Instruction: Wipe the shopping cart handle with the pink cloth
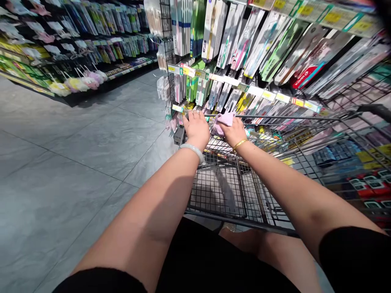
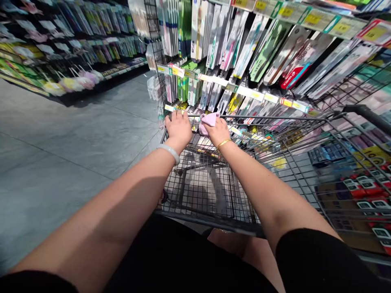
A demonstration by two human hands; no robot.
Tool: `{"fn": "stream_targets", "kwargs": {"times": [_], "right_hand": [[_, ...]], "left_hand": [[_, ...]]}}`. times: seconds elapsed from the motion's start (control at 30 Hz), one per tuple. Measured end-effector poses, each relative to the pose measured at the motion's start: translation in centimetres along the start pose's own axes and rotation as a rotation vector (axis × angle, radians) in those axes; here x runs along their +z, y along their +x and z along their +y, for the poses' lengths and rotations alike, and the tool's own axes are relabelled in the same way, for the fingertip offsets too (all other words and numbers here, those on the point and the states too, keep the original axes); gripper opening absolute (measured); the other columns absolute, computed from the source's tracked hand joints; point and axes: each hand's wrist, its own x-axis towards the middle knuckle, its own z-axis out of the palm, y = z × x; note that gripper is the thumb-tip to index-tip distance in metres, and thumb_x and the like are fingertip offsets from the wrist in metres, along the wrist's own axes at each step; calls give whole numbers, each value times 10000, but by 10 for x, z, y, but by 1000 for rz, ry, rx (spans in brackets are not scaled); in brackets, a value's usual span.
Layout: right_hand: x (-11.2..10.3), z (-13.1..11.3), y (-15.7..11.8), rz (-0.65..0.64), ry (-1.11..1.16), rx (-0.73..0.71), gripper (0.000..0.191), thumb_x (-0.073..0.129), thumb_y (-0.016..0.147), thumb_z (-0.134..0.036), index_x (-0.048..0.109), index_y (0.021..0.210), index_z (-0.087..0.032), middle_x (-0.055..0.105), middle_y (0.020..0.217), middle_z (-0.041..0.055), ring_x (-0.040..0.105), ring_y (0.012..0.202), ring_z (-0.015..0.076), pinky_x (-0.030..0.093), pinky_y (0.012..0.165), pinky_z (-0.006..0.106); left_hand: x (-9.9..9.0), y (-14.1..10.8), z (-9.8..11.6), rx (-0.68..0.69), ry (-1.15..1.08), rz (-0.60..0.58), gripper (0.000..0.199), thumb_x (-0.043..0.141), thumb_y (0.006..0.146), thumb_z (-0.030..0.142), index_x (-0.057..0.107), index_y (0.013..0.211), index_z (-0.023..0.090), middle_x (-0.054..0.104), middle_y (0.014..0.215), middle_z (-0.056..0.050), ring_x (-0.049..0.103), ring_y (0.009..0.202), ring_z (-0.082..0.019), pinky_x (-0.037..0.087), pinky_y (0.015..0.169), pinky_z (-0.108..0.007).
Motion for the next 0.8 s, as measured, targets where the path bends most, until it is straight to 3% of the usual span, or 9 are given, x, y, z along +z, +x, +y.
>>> {"fn": "stream_targets", "kwargs": {"times": [0.1, 0.27, 0.33, 0.53, 0.7, 0.8], "right_hand": [[23, -9, -8, -44, -14, 47, 430, 334, 982, -189, 548, 1355, -190, 544, 1347, 160, 471, 1139, 303, 345, 949, 444], [50, -41, -17, -328, 45, -325, 413, 314, 1000, -217, 639, 1243, -139, 613, 1251, 165, 509, 1075, 284, 364, 888, 427], [51, -48, -8, -361, 68, -379, 398, 336, 993, -216, 672, 1189, -131, 622, 1252, 164, 495, 1115, 289, 352, 909, 433], [42, -39, 28, -196, 91, -329, 373, 384, 967, -209, 688, 1159, -110, 650, 1189, 179, 465, 1149, 300, 316, 955, 440], [26, -17, 6, -284, 37, -385, 342, 398, 961, -201, 712, 1095, -195, 657, 1149, 136, 491, 1065, 288, 348, 884, 436], [-5, -2, 4, -111, -12, -202, 362, 362, 983, -237, 651, 1202, -232, 592, 1264, 129, 462, 1105, 297, 344, 898, 450]], "left_hand": [[0, 0, 0, 8, 9, -5, 571, 302, 948, 189, 348, 1513, 127, 334, 1578, -145, 235, 1464, -301, 185, 1176, -529], [4, 0, 1, -5, 39, -9, 571, 281, 958, 188, 324, 1525, 129, 312, 1588, -149, 209, 1476, -303, 178, 1179, -544], [6, 1, 2, -9, 46, -13, 571, 280, 959, 184, 322, 1525, 122, 313, 1586, -154, 203, 1478, -306, 170, 1181, -548], [5, 3, 2, -2, -27, 25, 555, 247, 960, 179, 389, 1490, 99, 362, 1555, -167, 243, 1454, -320, 192, 1168, -565], [0, 2, 3, -10, -54, -36, 573, 236, 953, 170, 363, 1507, 98, 319, 1577, -181, 205, 1470, -317, 140, 1182, -558], [1, 2, 3, -14, -34, -27, 579, 261, 950, 179, 340, 1521, 122, 304, 1590, -159, 190, 1479, -309, 131, 1183, -550]]}}
